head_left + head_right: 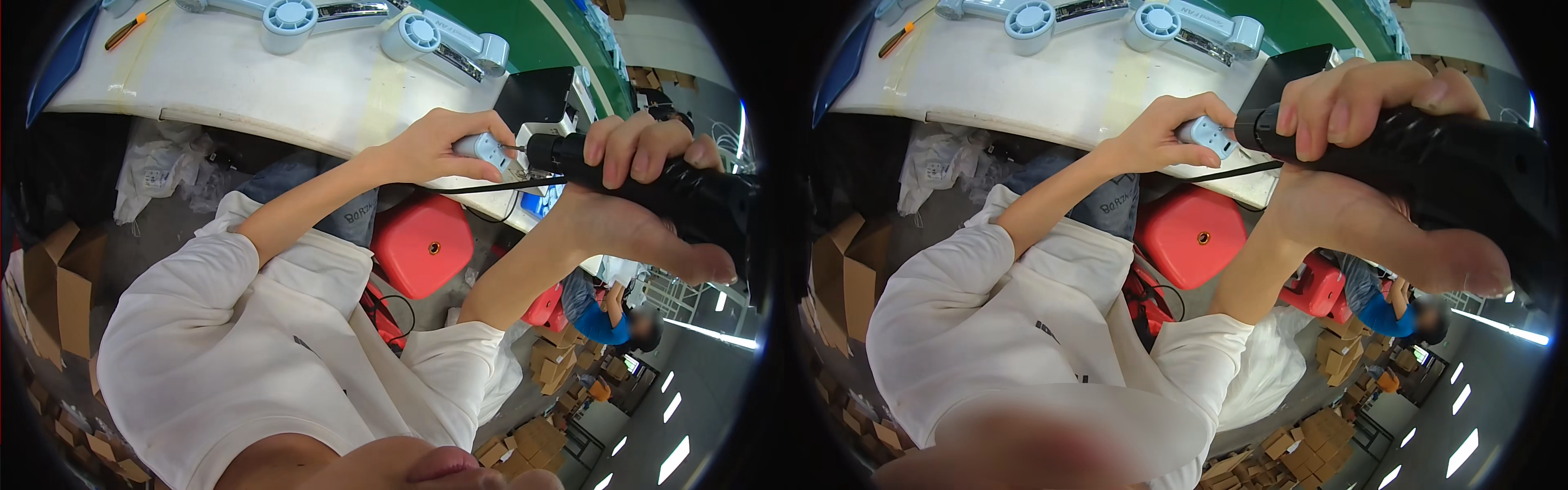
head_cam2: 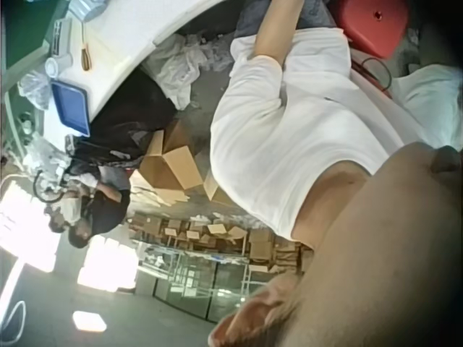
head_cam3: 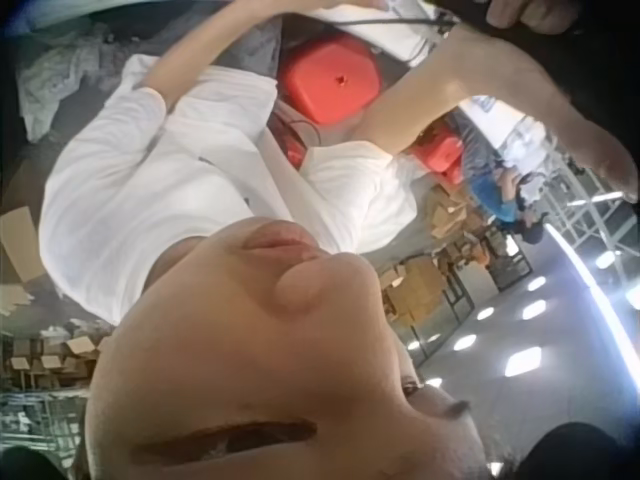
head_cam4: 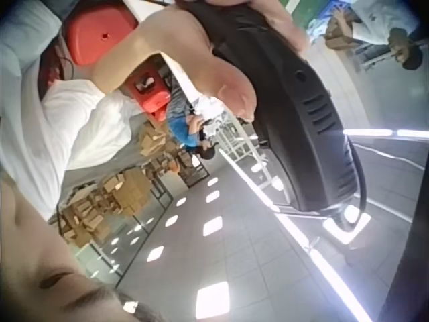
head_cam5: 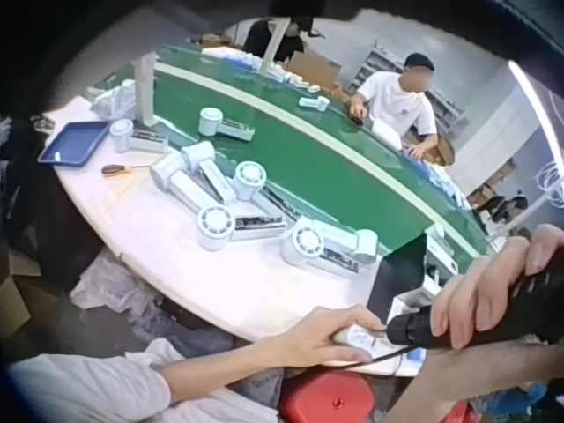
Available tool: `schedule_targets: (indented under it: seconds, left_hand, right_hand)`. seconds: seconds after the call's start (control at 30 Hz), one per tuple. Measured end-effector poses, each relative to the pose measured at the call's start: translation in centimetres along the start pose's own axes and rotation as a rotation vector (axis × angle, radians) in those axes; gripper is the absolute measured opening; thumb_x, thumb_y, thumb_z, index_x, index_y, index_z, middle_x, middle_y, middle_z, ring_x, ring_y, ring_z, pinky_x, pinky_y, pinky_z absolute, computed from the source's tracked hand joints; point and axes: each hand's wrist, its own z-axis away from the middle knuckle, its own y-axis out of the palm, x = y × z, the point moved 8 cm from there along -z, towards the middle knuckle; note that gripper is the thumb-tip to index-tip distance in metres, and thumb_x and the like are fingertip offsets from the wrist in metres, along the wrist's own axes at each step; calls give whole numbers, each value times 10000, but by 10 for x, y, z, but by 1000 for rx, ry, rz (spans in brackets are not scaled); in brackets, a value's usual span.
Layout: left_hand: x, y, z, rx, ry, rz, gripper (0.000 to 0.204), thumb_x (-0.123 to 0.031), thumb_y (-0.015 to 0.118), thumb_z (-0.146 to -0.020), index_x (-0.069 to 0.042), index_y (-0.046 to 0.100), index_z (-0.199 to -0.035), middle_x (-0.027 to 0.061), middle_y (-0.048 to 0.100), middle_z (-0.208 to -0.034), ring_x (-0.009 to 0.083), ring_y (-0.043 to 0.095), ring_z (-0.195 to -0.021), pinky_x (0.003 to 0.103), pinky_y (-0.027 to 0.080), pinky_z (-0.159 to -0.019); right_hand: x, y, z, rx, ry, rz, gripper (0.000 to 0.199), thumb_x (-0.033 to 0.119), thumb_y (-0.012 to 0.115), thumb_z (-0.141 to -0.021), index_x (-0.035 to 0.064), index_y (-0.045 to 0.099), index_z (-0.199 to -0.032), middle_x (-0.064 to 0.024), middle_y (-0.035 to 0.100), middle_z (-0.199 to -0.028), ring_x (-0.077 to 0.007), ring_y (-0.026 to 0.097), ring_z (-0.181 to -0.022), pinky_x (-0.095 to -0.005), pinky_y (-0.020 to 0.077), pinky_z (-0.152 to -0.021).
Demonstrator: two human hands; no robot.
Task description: The recorder is using an electric screwdriver to assemble small portable electric fans at a factory workstation.
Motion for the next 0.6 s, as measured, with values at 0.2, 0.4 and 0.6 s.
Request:
schedule_targets:
  seconds: [0.2,0.4,0.6]
  left_hand:
    - [-1,-3,0,-17,42,-13,351,-190,728,-728,-61,552,-1003,29,627,-878,117,573,-748,241,444,-693]
    - [1,-1,0,-12,36,-17,382,-227,746,-713,-62,552,-998,30,615,-844,127,568,-726,244,437,-676]
    - [-1,-1,0,-12,57,-29,425,-269,765,-689,-65,555,-998,18,603,-822,123,551,-702,245,432,-655]
  right_hand:
    - [-1,0,1,-52,-12,19,882,892,295,-611,73,478,-884,-24,384,-589,-112,346,-414,-259,303,-390]
    - [-4,0,2,6,-4,55,880,891,279,-615,76,464,-892,-22,385,-592,-109,347,-413,-255,303,-389]
    - [-4,3,2,9,-25,38,879,887,281,-618,74,457,-902,-19,382,-591,-108,348,-415,-253,301,-388]
